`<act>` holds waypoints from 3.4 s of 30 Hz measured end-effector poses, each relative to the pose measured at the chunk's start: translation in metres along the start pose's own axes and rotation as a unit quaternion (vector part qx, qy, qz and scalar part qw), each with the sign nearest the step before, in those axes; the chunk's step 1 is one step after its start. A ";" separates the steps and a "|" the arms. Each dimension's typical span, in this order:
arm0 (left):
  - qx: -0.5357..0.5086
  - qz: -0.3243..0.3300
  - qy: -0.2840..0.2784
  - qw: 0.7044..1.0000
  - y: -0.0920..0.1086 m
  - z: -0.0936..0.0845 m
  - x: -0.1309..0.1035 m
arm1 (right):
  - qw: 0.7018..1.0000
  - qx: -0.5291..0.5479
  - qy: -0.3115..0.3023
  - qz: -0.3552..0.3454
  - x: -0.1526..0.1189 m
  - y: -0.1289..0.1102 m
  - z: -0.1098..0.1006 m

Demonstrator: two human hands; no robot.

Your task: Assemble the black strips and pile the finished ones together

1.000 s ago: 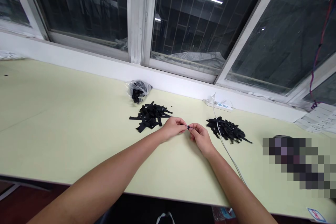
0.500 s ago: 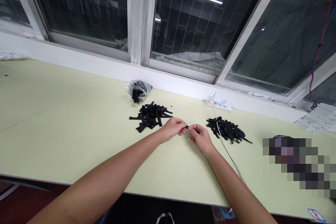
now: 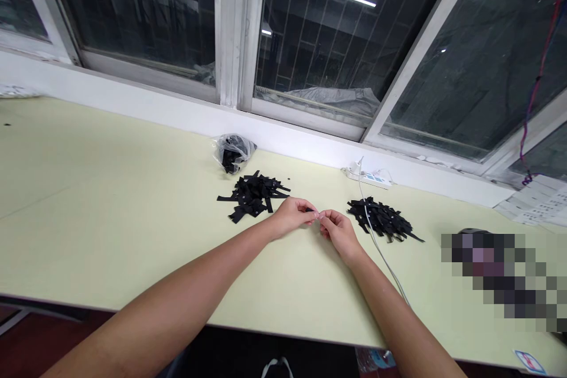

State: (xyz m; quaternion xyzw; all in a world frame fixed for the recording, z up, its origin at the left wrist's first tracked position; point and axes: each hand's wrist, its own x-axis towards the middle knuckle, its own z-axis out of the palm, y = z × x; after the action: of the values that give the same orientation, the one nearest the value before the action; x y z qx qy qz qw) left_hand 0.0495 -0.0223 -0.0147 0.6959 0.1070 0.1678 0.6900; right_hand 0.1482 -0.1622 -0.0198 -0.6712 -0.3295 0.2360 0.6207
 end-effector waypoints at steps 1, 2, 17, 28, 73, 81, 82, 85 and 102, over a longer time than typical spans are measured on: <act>0.006 0.002 -0.001 1.000 -0.001 0.000 0.001 | 1.000 -0.002 -0.001 -0.001 0.000 0.001 0.000; 0.015 0.008 -0.002 1.000 -0.001 0.000 0.002 | 1.000 -0.002 -0.001 -0.001 0.001 0.001 0.000; 0.109 0.140 0.266 0.948 -0.001 -0.022 0.020 | 0.919 -0.347 -0.030 -0.183 0.000 0.007 0.004; 0.260 0.199 0.142 0.934 0.009 -0.013 0.003 | 0.869 -0.444 -0.048 -0.213 0.003 0.003 0.015; 0.310 0.188 0.024 0.932 0.008 -0.011 -0.002 | 0.981 -0.122 0.066 -0.138 0.015 0.001 0.009; 0.309 0.198 0.039 0.930 0.006 -0.012 -0.002 | 0.978 -0.137 0.053 -0.148 0.013 -0.001 0.009; 0.307 0.201 0.038 0.929 0.006 -0.012 -0.002 | 0.979 -0.130 0.048 -0.146 0.013 -0.001 0.009; 0.301 0.205 0.033 0.931 0.006 -0.011 -0.002 | 0.983 -0.115 0.033 -0.142 0.014 0.001 0.008; 0.310 0.122 0.009 0.943 -0.002 -0.014 -0.001 | 0.991 -0.099 0.010 -0.092 0.012 0.003 0.006</act>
State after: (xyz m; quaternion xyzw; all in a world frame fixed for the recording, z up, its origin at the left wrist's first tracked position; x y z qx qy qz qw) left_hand 0.0432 -0.0095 -0.0165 0.8813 0.0747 0.2156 0.4138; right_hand 0.1520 -0.1490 -0.0225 -0.6985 -0.4050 0.1372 0.5738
